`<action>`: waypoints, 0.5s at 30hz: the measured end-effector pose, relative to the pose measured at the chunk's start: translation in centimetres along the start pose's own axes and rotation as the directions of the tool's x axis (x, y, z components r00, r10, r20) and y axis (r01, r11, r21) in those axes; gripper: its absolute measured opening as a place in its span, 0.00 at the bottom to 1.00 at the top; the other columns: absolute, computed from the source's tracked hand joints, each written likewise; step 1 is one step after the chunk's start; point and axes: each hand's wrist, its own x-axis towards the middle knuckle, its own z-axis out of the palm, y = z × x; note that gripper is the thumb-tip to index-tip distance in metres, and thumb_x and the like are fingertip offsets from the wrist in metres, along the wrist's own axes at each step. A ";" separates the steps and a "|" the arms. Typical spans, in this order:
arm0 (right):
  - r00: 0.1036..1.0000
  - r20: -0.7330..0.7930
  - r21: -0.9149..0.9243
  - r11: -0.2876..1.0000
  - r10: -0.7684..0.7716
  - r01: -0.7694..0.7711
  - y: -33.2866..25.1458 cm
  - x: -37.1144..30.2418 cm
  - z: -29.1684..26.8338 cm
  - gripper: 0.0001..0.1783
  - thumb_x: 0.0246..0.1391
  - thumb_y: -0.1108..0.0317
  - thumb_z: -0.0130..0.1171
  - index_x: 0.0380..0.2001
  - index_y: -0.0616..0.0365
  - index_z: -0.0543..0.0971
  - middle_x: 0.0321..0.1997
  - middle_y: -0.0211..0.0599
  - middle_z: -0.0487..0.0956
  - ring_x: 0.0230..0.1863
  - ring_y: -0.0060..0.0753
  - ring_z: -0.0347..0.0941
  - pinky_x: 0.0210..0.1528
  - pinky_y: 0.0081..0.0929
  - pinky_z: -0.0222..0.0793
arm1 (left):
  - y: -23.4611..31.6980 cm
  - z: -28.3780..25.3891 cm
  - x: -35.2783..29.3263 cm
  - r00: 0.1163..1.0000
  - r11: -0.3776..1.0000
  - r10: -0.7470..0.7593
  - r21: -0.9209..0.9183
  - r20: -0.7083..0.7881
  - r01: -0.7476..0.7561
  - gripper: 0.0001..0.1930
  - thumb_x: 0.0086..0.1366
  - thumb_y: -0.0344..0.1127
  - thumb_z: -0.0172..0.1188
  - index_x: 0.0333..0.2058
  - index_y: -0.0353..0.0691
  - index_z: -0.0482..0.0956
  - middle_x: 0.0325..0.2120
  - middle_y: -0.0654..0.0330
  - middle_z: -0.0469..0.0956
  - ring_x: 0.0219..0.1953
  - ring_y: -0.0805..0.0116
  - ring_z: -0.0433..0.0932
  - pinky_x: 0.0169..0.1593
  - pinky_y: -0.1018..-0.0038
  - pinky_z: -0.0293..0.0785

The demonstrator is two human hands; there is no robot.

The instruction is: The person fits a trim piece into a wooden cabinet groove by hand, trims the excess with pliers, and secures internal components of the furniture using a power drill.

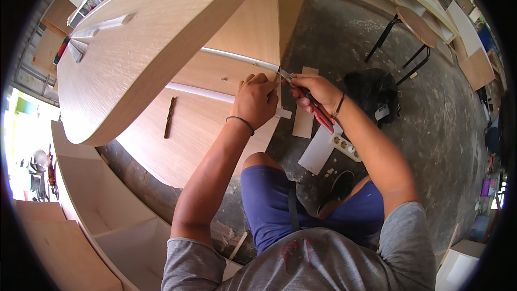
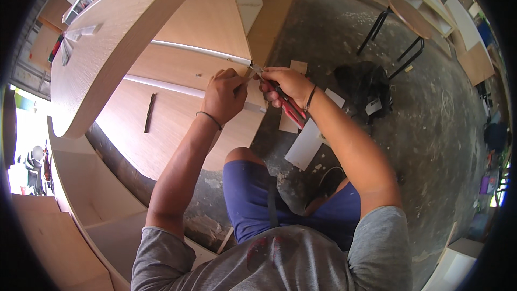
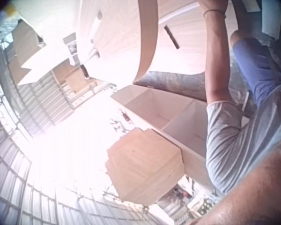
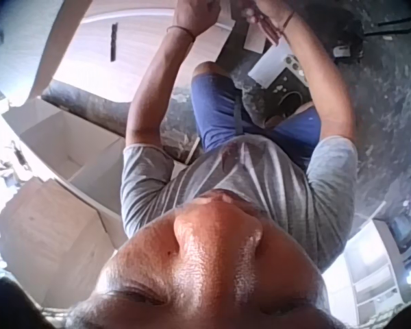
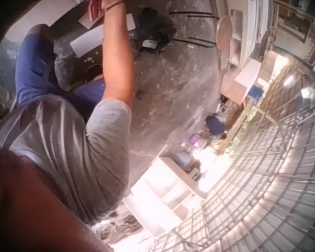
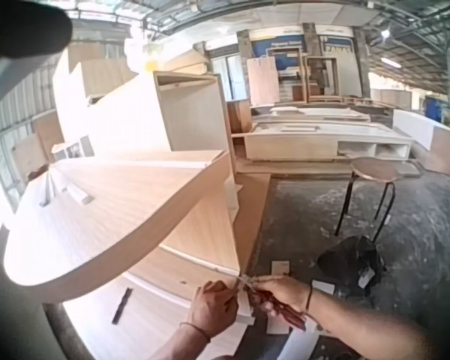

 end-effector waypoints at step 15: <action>0.998 0.051 -0.008 1.000 -0.019 0.020 0.0 -0.1 -0.5 0.11 0.62 0.65 0.43 0.36 0.59 0.72 0.21 0.26 0.68 0.16 0.15 0.62 0.13 0.16 0.61 | 0.1 0.2 0.0 1.000 1.000 0.000 -0.009 -0.001 0.000 0.08 0.49 0.24 0.57 0.29 0.39 0.81 0.23 0.56 0.72 0.31 0.54 0.72 0.37 0.63 0.69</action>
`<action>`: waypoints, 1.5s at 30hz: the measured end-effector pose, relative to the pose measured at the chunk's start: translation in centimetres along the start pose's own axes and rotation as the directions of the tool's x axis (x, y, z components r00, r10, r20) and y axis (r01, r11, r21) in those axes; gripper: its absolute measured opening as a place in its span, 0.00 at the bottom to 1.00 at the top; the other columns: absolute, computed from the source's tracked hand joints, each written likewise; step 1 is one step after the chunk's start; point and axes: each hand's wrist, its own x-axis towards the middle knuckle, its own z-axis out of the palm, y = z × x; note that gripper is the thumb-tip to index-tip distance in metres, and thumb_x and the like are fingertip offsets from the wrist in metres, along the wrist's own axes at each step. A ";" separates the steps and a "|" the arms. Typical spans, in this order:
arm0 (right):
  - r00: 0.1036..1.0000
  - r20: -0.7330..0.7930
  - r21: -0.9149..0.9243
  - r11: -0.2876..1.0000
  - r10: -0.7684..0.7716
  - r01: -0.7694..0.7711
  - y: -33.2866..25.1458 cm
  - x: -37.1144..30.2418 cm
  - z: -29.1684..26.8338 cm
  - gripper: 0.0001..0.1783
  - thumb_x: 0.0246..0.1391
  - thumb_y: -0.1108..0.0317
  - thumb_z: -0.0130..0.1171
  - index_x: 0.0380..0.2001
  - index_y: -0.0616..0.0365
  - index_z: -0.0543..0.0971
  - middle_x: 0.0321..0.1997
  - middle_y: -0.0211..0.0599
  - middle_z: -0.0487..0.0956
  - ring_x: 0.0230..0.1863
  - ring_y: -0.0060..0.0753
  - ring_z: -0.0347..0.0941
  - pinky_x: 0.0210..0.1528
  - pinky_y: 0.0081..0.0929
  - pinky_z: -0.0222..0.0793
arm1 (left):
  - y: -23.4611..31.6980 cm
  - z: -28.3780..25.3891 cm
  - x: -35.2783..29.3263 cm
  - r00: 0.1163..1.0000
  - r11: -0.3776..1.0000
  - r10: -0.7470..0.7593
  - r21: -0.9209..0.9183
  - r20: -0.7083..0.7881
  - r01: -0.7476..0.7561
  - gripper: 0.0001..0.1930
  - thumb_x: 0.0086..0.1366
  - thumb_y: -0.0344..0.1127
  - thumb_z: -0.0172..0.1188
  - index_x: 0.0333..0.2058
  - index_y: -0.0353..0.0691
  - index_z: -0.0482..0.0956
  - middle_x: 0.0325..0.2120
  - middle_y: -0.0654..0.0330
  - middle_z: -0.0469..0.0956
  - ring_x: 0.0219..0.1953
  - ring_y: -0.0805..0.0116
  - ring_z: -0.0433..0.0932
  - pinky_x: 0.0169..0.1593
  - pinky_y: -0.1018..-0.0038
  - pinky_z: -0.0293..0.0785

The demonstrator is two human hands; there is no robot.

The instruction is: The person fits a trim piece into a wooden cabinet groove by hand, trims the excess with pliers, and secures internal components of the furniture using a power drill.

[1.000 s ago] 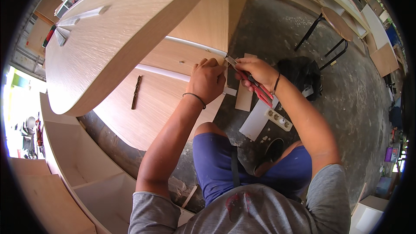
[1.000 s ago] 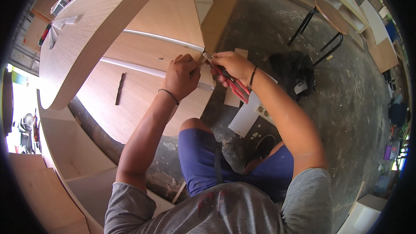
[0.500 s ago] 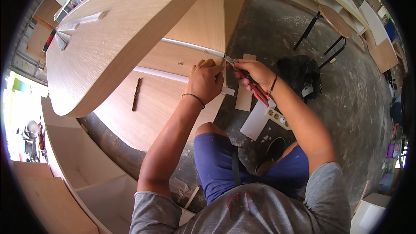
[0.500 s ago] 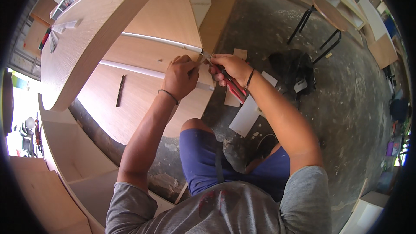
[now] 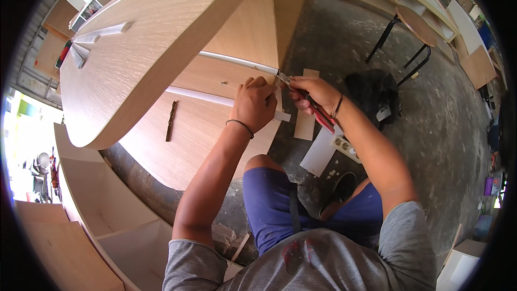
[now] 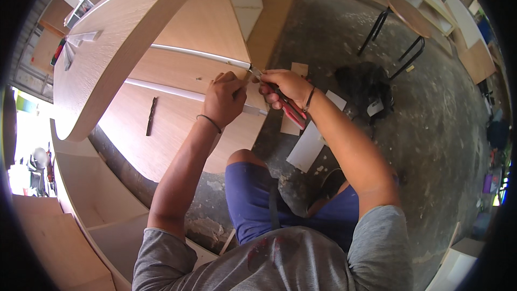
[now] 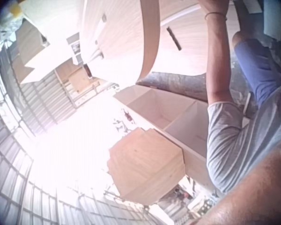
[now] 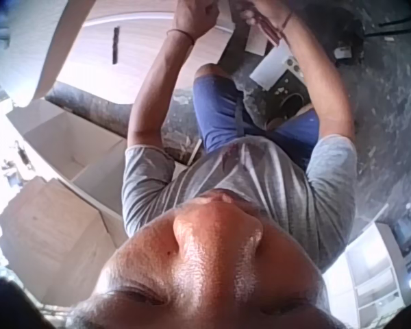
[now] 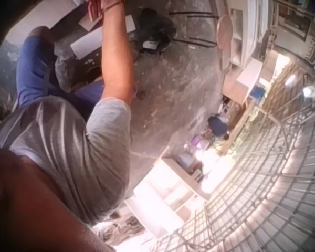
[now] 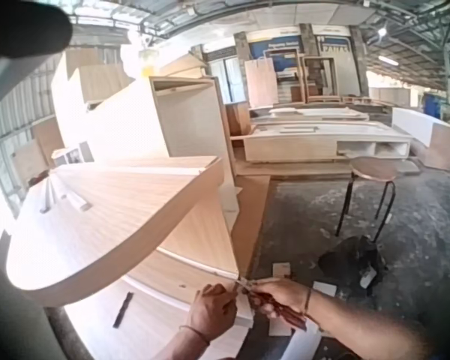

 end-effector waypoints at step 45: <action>0.989 -0.127 -0.073 0.995 -0.072 0.063 0.8 -0.2 1.0 0.11 0.61 0.64 0.44 0.35 0.60 0.72 0.22 0.30 0.72 0.16 0.20 0.65 0.14 0.21 0.63 | 0.4 -0.5 -0.2 0.989 0.979 -0.073 0.196 0.127 0.047 0.10 0.57 0.32 0.54 0.38 0.45 0.77 0.56 0.57 0.68 0.60 0.56 0.62 0.59 0.58 0.56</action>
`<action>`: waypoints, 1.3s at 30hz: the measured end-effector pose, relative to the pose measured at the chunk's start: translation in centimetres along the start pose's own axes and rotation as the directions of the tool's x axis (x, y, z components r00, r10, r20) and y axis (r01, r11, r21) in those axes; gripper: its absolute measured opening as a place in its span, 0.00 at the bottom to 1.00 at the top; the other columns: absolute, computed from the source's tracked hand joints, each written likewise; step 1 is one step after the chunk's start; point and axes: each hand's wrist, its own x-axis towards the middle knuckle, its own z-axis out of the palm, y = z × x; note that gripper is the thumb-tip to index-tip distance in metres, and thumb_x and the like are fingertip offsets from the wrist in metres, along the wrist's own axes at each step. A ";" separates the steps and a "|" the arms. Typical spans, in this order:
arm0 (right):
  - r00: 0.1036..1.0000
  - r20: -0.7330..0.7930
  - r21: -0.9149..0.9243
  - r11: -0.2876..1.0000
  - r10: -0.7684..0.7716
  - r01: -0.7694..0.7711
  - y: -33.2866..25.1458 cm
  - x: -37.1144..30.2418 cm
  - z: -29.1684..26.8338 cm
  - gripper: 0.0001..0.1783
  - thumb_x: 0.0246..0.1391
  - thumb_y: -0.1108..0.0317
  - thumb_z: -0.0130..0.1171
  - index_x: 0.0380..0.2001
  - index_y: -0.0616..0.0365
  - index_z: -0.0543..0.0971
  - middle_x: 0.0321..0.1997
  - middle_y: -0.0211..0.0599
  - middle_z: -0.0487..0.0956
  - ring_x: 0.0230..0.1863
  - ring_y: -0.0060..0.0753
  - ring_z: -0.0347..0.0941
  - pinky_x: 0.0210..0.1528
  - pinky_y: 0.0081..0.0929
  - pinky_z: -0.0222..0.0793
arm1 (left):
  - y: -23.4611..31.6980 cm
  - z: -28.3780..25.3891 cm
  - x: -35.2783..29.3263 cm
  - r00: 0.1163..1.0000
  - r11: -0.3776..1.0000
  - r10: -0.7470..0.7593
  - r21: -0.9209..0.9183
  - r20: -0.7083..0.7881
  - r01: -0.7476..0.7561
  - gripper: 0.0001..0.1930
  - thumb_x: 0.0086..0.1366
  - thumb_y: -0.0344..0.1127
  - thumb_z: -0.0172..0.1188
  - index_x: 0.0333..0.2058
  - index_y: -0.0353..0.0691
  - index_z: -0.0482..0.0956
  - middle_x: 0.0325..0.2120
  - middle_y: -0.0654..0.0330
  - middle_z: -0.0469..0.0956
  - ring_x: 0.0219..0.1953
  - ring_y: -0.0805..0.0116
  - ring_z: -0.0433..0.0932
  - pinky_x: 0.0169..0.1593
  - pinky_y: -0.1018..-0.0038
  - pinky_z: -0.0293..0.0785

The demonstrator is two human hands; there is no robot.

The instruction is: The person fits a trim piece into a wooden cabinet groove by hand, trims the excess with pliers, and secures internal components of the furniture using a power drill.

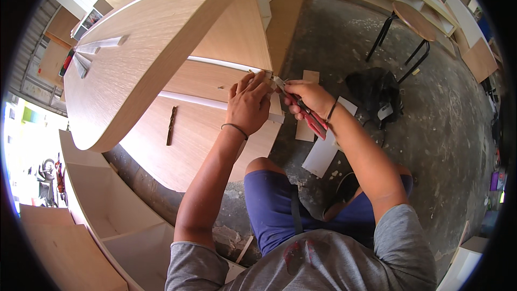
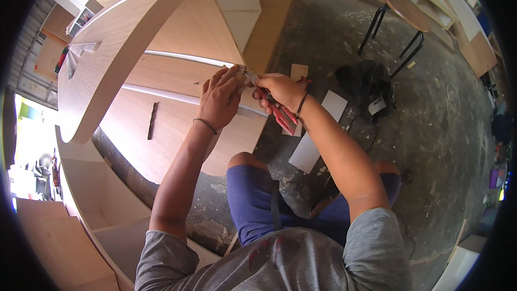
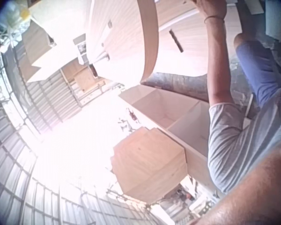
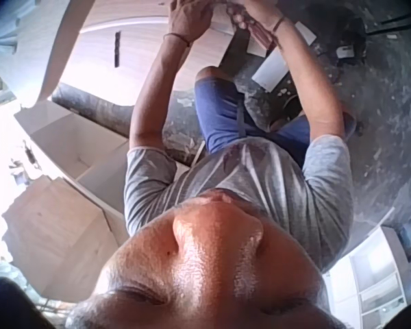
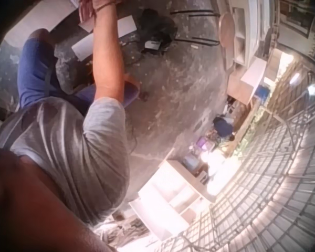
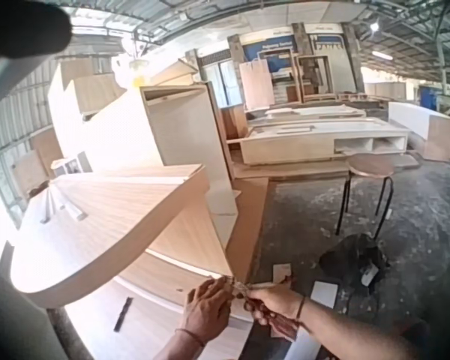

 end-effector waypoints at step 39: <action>0.860 -0.012 -0.998 0.061 -0.511 0.022 0.3 0.4 2.2 0.12 0.50 0.70 0.48 0.37 0.66 0.70 0.26 0.60 0.77 0.34 0.59 0.76 0.38 0.48 0.71 | -0.1 0.3 0.0 0.999 1.000 -0.001 -0.010 -0.039 0.001 0.09 0.56 0.33 0.54 0.37 0.45 0.77 0.54 0.58 0.70 0.58 0.57 0.64 0.59 0.59 0.56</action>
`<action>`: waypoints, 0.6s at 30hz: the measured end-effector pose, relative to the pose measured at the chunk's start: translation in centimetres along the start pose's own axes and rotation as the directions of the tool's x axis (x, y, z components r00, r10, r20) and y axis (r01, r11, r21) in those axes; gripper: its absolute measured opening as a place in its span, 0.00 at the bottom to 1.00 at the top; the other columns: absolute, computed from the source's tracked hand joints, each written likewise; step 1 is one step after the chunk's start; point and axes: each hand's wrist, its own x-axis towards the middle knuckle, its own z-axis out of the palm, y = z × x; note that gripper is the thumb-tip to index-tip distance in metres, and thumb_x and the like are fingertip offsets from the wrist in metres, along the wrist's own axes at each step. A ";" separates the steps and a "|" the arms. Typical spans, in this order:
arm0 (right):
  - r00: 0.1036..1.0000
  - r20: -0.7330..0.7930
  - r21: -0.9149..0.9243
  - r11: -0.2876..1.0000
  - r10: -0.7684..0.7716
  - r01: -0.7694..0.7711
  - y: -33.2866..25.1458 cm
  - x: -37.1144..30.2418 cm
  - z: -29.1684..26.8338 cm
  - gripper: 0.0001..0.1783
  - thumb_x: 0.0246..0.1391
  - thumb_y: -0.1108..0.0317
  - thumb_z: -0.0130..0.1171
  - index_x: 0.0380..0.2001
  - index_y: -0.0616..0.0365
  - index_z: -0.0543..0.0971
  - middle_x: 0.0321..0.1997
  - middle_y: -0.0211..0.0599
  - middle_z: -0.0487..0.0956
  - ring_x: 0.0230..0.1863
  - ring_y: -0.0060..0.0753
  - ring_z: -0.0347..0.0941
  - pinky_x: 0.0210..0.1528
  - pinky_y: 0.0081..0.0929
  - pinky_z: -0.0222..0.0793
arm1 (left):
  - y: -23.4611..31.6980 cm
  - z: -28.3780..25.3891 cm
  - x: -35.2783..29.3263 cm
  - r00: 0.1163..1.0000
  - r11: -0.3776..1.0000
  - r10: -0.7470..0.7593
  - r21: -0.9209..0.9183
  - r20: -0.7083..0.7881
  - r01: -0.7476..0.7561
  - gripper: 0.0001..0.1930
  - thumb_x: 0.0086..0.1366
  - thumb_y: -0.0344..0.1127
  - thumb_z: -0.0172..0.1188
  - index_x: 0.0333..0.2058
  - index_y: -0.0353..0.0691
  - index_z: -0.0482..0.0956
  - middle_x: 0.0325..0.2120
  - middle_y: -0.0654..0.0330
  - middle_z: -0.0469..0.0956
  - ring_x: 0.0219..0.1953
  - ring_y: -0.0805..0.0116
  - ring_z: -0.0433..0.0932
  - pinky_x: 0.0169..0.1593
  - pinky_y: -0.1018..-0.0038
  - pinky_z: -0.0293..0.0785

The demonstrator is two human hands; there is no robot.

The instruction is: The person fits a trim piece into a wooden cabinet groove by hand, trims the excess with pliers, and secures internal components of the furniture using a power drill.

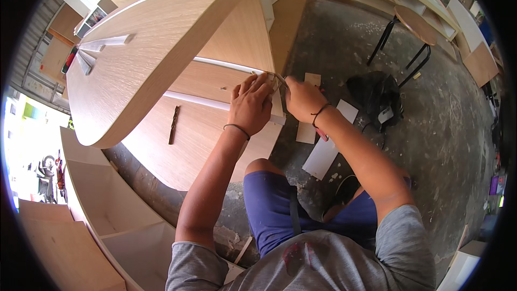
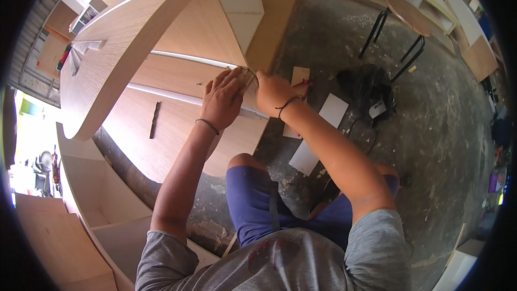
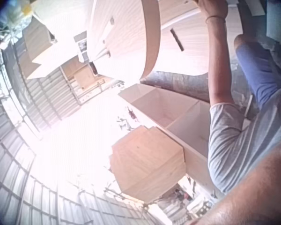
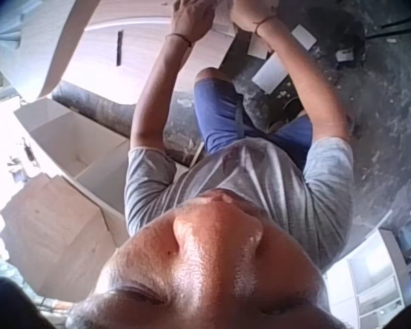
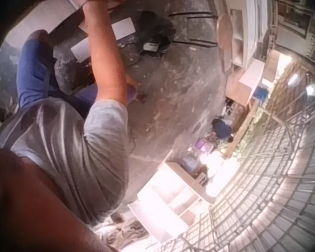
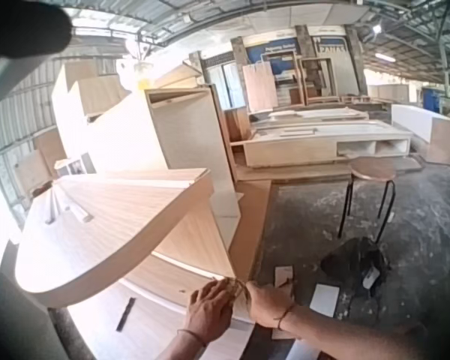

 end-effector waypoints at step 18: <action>0.979 0.189 -0.191 0.974 -0.082 0.118 -0.4 1.3 -4.7 0.11 0.51 0.64 0.47 0.34 0.56 0.75 0.30 0.53 0.78 0.34 0.57 0.75 0.39 0.48 0.71 | -0.1 -0.2 0.0 1.000 1.000 0.002 0.004 0.022 -0.002 0.11 0.54 0.32 0.53 0.37 0.45 0.77 0.55 0.58 0.69 0.59 0.57 0.63 0.59 0.59 0.56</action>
